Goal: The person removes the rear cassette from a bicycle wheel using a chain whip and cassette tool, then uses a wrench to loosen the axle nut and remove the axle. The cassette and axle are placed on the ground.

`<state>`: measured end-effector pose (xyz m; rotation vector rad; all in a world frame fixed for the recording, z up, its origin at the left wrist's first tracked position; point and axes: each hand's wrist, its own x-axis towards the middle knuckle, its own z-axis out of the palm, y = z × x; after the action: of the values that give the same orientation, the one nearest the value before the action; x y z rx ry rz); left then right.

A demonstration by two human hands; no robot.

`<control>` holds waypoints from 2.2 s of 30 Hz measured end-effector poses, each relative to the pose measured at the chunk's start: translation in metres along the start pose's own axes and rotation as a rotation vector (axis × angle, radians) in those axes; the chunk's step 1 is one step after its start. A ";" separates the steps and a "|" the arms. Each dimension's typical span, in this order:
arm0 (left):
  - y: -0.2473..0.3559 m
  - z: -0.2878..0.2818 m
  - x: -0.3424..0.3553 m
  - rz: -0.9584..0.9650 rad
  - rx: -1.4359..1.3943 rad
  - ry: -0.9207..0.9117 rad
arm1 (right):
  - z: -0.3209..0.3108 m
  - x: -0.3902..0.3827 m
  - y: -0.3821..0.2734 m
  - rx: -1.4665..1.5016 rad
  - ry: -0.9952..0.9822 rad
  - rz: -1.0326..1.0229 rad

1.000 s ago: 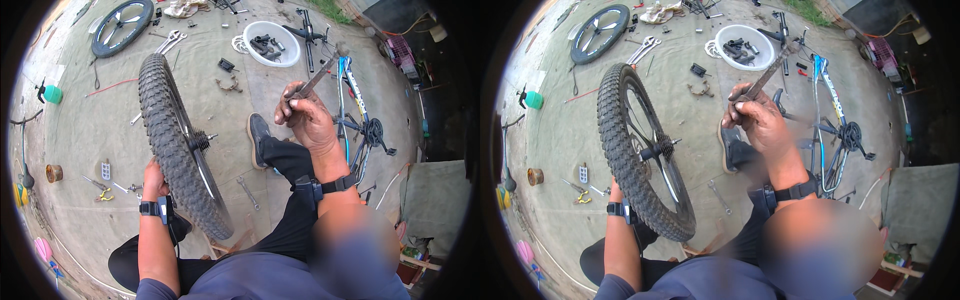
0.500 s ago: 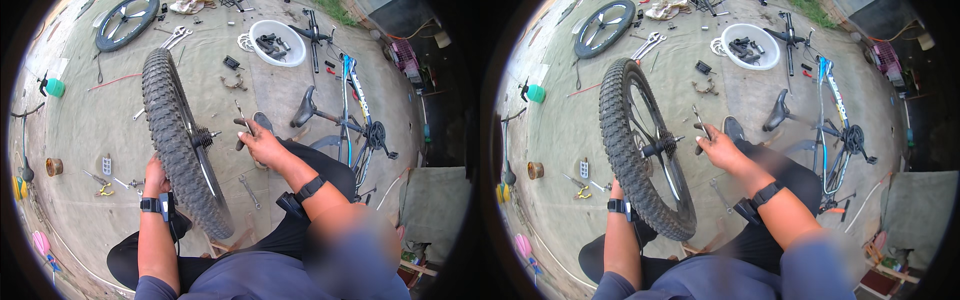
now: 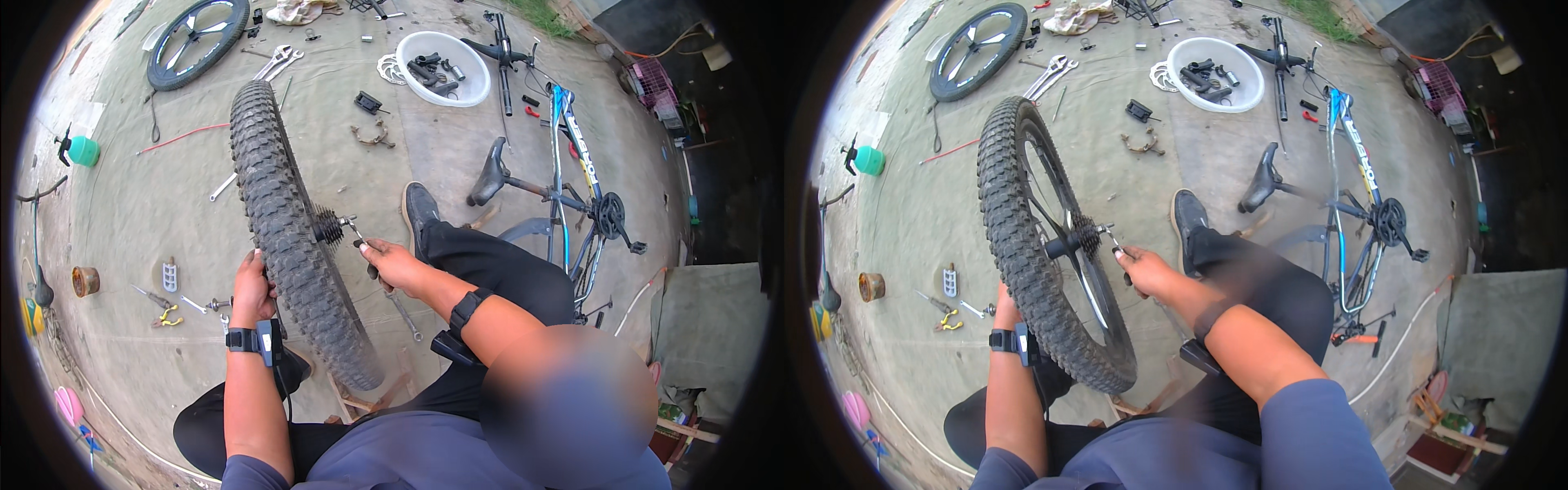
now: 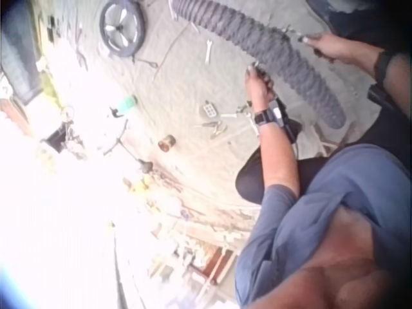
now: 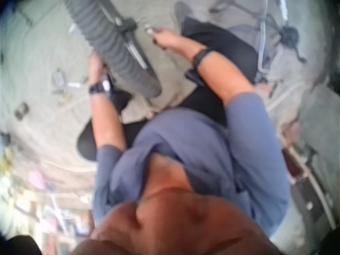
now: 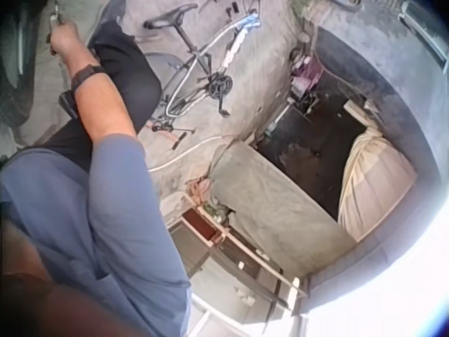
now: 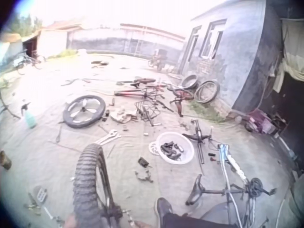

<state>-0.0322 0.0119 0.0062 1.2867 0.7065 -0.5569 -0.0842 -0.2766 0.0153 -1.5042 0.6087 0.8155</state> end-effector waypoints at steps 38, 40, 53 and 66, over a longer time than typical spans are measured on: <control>-0.009 -0.013 0.005 0.020 -0.261 -0.089 | 0.005 0.042 0.014 0.030 0.157 0.007; -0.011 -0.014 0.008 0.025 -0.277 -0.106 | -0.006 0.041 0.013 0.054 0.166 0.003; -0.014 -0.017 0.013 0.022 -0.211 -0.101 | -0.031 0.013 -0.068 -0.228 0.664 -0.785; -0.006 -0.010 0.001 -0.007 -0.251 -0.145 | -0.001 0.016 -0.061 -0.154 0.661 -0.806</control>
<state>-0.0369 0.0202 0.0002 1.0007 0.6382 -0.5438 -0.0265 -0.2698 0.0404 -1.9590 0.3455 -0.2785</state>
